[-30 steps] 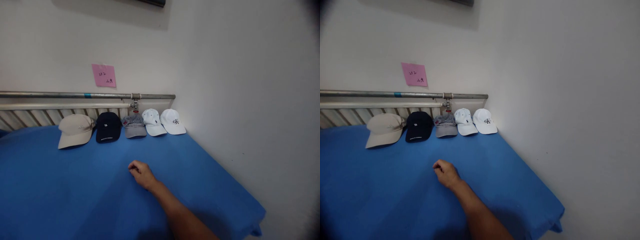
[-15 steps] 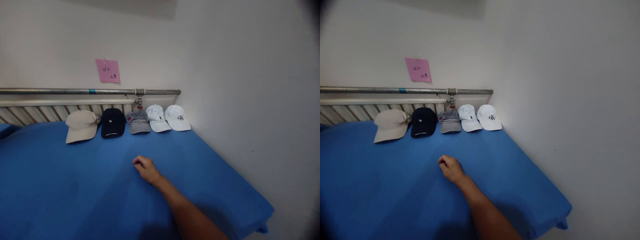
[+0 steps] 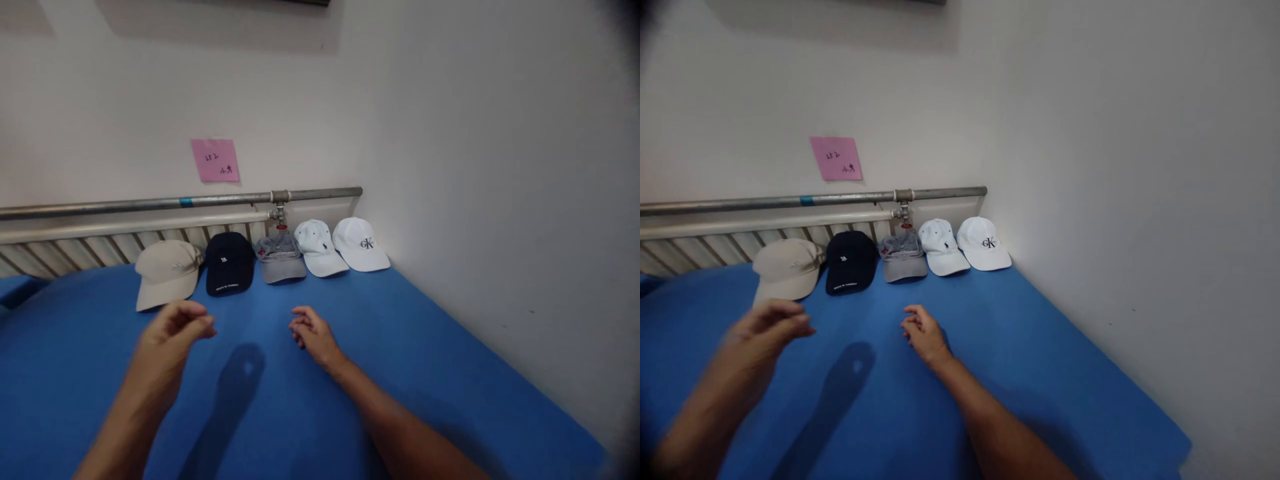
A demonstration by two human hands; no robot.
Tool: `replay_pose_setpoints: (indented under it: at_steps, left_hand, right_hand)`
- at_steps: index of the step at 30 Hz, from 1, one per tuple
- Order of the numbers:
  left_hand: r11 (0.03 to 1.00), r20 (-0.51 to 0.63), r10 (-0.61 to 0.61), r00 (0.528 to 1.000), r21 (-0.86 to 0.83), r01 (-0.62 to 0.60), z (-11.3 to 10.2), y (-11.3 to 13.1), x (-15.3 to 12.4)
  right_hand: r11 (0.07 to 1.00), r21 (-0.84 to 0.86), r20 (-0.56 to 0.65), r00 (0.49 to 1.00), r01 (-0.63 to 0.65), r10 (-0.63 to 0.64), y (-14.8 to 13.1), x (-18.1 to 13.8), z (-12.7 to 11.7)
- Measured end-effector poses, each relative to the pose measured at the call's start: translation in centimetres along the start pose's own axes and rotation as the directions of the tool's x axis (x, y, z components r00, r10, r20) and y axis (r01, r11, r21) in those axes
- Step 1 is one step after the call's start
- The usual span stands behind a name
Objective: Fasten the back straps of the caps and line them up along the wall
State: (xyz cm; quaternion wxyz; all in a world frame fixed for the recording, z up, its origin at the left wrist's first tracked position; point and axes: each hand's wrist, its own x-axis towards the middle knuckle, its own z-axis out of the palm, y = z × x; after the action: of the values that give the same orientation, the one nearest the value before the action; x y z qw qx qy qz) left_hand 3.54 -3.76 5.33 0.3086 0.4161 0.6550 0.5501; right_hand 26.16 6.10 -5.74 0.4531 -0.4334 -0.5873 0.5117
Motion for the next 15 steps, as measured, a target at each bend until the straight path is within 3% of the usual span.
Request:
replay_pose_setpoints:
  at_steps: [4, 8, 15]
  left_hand:
    - [0.994, 0.015, 0.01, 1.0, 0.105, -0.012, 3.3, -5.5, 5.6]
    - [0.97, -0.022, 0.119, 0.993, 0.216, -0.112, 4.3, -10.1, 7.0]
    - [0.98, 0.05, 0.121, 0.991, 0.154, -0.127, 3.3, -10.2, 6.2]
  right_hand:
    - [0.998, 0.057, -0.145, 0.989, 0.031, -0.023, 0.2, 3.0, -1.0]
    - [0.997, 0.051, -0.237, 0.97, 0.065, -0.051, 0.2, 4.6, -1.5]
    - [0.991, -0.049, -0.217, 0.967, 0.123, -0.13, -1.5, 4.4, -2.6]
